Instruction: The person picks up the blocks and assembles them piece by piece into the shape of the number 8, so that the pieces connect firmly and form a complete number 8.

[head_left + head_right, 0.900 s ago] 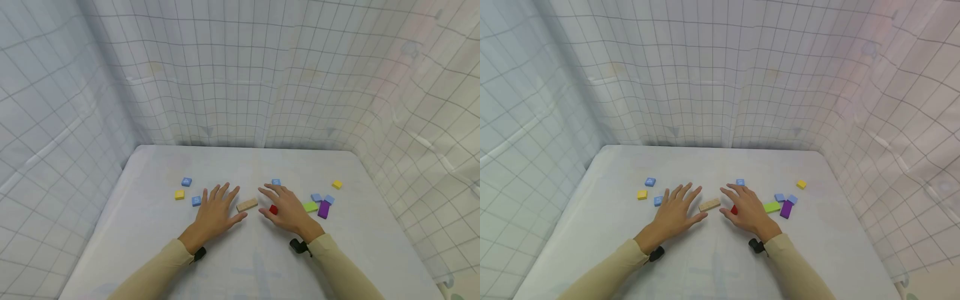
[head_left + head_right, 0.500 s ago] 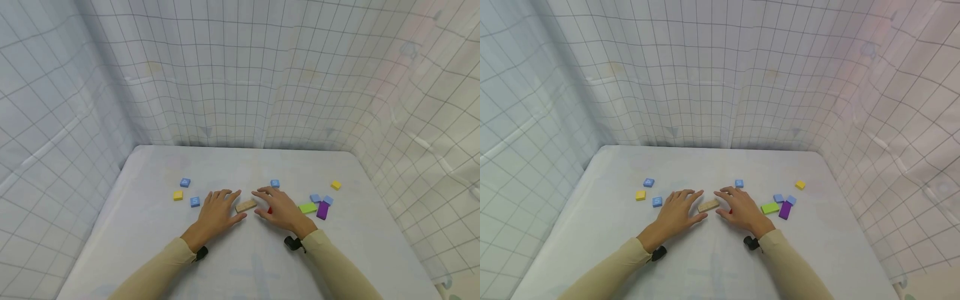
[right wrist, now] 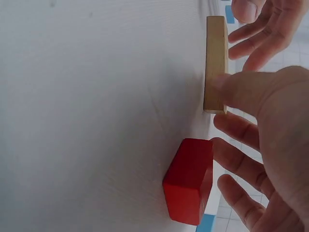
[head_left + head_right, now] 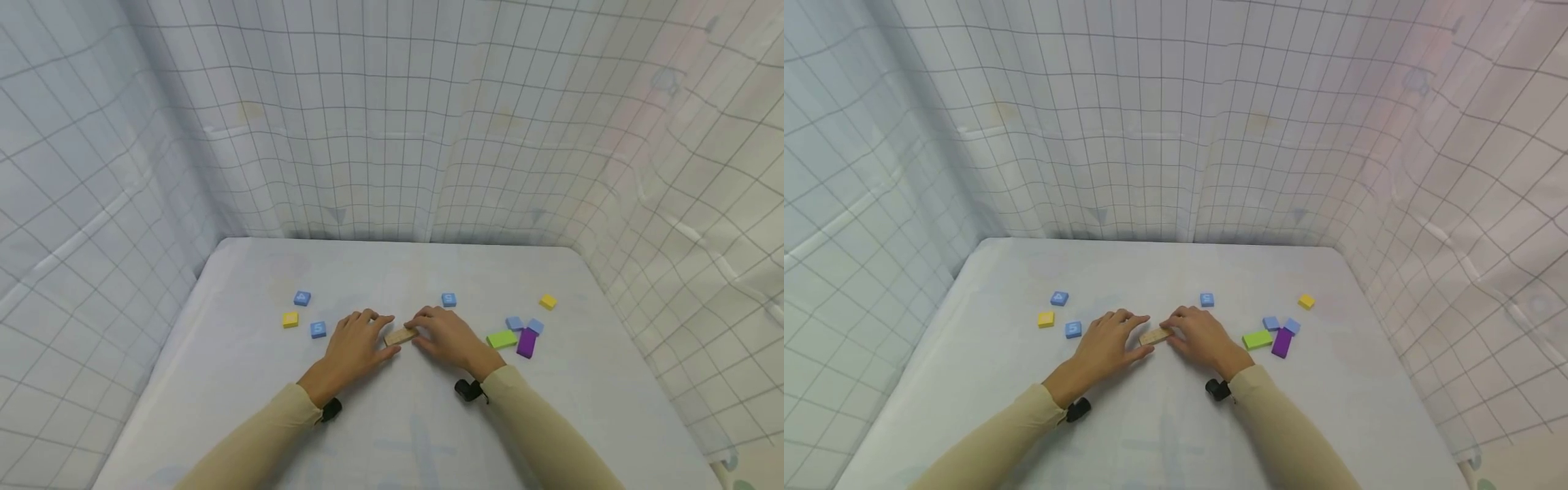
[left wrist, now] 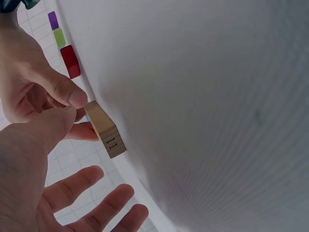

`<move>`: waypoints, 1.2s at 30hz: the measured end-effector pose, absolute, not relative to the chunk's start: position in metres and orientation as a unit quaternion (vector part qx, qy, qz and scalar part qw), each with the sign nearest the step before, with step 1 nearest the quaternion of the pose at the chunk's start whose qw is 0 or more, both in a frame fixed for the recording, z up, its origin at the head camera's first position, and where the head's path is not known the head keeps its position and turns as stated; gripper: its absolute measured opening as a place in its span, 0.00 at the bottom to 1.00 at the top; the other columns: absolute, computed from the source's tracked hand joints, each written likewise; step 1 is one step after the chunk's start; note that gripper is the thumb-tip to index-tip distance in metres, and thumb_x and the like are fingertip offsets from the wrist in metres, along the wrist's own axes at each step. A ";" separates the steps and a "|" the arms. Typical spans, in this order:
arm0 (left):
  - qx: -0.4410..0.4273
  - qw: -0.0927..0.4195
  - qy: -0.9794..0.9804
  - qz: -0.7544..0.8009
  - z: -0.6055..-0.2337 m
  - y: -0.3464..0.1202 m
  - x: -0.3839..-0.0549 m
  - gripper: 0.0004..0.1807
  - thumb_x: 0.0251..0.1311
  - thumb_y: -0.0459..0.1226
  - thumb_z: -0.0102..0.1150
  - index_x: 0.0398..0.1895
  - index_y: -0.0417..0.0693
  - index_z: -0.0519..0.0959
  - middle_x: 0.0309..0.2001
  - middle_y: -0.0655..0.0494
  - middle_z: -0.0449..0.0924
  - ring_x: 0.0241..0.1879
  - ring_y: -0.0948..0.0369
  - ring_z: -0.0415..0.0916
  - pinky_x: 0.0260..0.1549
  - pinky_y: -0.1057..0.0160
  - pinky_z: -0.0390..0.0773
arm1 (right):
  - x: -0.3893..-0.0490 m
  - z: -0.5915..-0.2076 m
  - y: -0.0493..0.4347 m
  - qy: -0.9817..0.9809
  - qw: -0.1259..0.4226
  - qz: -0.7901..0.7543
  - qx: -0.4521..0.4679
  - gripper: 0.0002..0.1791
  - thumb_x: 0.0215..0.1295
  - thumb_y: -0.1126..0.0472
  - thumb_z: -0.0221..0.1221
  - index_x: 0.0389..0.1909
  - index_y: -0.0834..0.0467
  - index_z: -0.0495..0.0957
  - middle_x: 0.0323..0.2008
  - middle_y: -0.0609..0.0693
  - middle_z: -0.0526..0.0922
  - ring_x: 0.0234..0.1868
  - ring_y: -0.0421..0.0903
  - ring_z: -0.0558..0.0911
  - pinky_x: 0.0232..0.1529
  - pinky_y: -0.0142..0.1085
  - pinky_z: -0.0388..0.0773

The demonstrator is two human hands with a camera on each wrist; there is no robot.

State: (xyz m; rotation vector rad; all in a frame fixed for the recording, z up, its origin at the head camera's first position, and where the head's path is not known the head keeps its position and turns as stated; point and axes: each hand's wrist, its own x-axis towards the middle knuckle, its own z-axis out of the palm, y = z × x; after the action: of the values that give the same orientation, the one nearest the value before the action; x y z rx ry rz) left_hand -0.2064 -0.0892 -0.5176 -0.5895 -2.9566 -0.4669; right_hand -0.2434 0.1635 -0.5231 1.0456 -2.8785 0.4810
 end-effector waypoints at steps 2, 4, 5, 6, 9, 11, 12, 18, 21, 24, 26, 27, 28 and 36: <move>-0.192 0.044 -0.968 -0.158 -0.517 -0.089 -0.207 0.35 0.74 0.59 0.79 0.77 0.56 0.86 0.67 0.47 0.88 0.65 0.44 0.85 0.68 0.33 0.86 | -0.245 -0.524 0.162 -0.928 0.023 0.157 0.338 0.15 0.82 0.58 0.74 0.64 0.52 0.93 0.61 0.51 0.92 0.61 0.51 0.92 0.63 0.49 0.92; -0.191 0.043 -0.967 -0.161 -0.517 -0.089 -0.208 0.34 0.74 0.59 0.80 0.76 0.56 0.86 0.66 0.47 0.89 0.63 0.45 0.86 0.66 0.34 0.87 | -0.246 -0.524 0.160 -0.926 0.026 0.162 0.339 0.13 0.81 0.60 0.74 0.62 0.53 0.94 0.59 0.51 0.93 0.59 0.50 0.92 0.61 0.47 0.92; -0.190 0.042 -0.967 -0.162 -0.517 -0.089 -0.208 0.34 0.73 0.58 0.80 0.76 0.56 0.87 0.66 0.47 0.89 0.62 0.45 0.86 0.65 0.34 0.87 | -0.247 -0.525 0.160 -0.926 0.027 0.166 0.339 0.13 0.81 0.61 0.74 0.61 0.53 0.94 0.58 0.51 0.93 0.58 0.50 0.92 0.60 0.46 0.92; -0.190 0.041 -0.967 -0.162 -0.517 -0.089 -0.209 0.33 0.73 0.58 0.80 0.75 0.56 0.87 0.65 0.47 0.89 0.61 0.45 0.86 0.64 0.35 0.88 | -0.248 -0.524 0.159 -0.925 0.027 0.171 0.339 0.12 0.81 0.61 0.74 0.61 0.54 0.94 0.58 0.51 0.93 0.58 0.49 0.92 0.59 0.46 0.92; -0.189 0.038 -0.968 -0.160 -0.517 -0.088 -0.210 0.31 0.73 0.56 0.81 0.73 0.55 0.88 0.64 0.48 0.90 0.58 0.47 0.86 0.59 0.39 0.89 | -0.248 -0.523 0.158 -0.923 0.024 0.183 0.337 0.12 0.81 0.62 0.74 0.60 0.55 0.94 0.56 0.51 0.93 0.56 0.48 0.92 0.58 0.45 0.92; -0.189 0.036 -0.968 -0.161 -0.516 -0.088 -0.212 0.30 0.73 0.55 0.82 0.72 0.55 0.89 0.62 0.48 0.91 0.56 0.47 0.86 0.56 0.41 0.89 | -0.248 -0.522 0.158 -0.924 0.020 0.189 0.332 0.12 0.80 0.62 0.74 0.59 0.56 0.94 0.56 0.51 0.93 0.55 0.48 0.91 0.57 0.45 0.92; -0.189 0.035 -0.968 -0.162 -0.516 -0.088 -0.212 0.29 0.73 0.54 0.82 0.71 0.55 0.89 0.61 0.48 0.91 0.55 0.48 0.86 0.54 0.42 0.89 | -0.248 -0.522 0.158 -0.924 0.017 0.192 0.329 0.12 0.80 0.62 0.74 0.59 0.56 0.94 0.55 0.51 0.93 0.55 0.48 0.91 0.57 0.44 0.92; -0.196 0.032 -0.963 -0.183 -0.516 -0.088 -0.216 0.23 0.72 0.47 0.83 0.65 0.52 0.92 0.56 0.49 0.94 0.52 0.49 0.88 0.46 0.45 0.88 | -0.248 -0.523 0.158 -0.928 0.003 0.202 0.313 0.11 0.81 0.62 0.74 0.58 0.58 0.94 0.53 0.51 0.93 0.51 0.46 0.90 0.55 0.42 0.92; -0.198 0.033 -0.960 -0.196 -0.516 -0.089 -0.217 0.21 0.72 0.44 0.83 0.64 0.52 0.93 0.53 0.50 0.94 0.50 0.49 0.88 0.45 0.45 0.88 | -0.246 -0.524 0.159 -0.930 0.002 0.202 0.308 0.11 0.81 0.62 0.74 0.58 0.59 0.94 0.52 0.52 0.92 0.50 0.46 0.90 0.53 0.42 0.91; -0.199 0.034 -0.957 -0.207 -0.516 -0.090 -0.217 0.20 0.72 0.43 0.83 0.63 0.52 0.94 0.52 0.50 0.94 0.50 0.48 0.88 0.45 0.45 0.89 | -0.245 -0.523 0.160 -0.933 -0.002 0.200 0.298 0.11 0.80 0.62 0.75 0.57 0.59 0.94 0.51 0.52 0.92 0.49 0.45 0.89 0.53 0.41 0.91; -0.198 0.036 -0.956 -0.212 -0.516 -0.091 -0.217 0.20 0.71 0.42 0.84 0.63 0.51 0.94 0.52 0.51 0.95 0.50 0.48 0.89 0.45 0.45 0.89 | -0.243 -0.522 0.161 -0.936 -0.008 0.201 0.287 0.11 0.79 0.63 0.75 0.57 0.59 0.94 0.50 0.52 0.92 0.48 0.44 0.88 0.54 0.42 0.91; -0.198 0.036 -0.956 -0.213 -0.516 -0.092 -0.217 0.20 0.71 0.42 0.84 0.62 0.51 0.94 0.52 0.51 0.95 0.50 0.49 0.89 0.45 0.45 0.89 | -0.243 -0.522 0.161 -0.939 -0.013 0.200 0.281 0.11 0.79 0.62 0.76 0.57 0.59 0.94 0.50 0.51 0.92 0.48 0.44 0.87 0.55 0.42 0.91; -0.199 0.035 -0.956 -0.214 -0.516 -0.092 -0.217 0.20 0.71 0.42 0.84 0.63 0.51 0.94 0.52 0.51 0.95 0.50 0.49 0.89 0.46 0.46 0.90 | -0.243 -0.522 0.161 -0.940 -0.016 0.201 0.275 0.11 0.79 0.62 0.76 0.57 0.59 0.94 0.50 0.51 0.91 0.48 0.44 0.86 0.55 0.43 0.91; -0.197 0.028 -0.955 -0.220 -0.515 -0.096 -0.218 0.20 0.71 0.42 0.84 0.63 0.50 0.94 0.54 0.50 0.95 0.50 0.51 0.89 0.48 0.48 0.91 | -0.241 -0.522 0.168 -0.942 -0.007 0.208 0.265 0.10 0.78 0.62 0.77 0.55 0.58 0.94 0.49 0.49 0.92 0.47 0.42 0.85 0.55 0.43 0.91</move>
State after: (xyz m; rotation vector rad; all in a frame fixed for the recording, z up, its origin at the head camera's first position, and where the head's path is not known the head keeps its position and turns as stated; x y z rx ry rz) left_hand -0.2178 -0.0961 -0.5148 -0.6071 -2.9485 -0.6783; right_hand -0.2414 0.1679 -0.5219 0.8348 -2.9712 0.6574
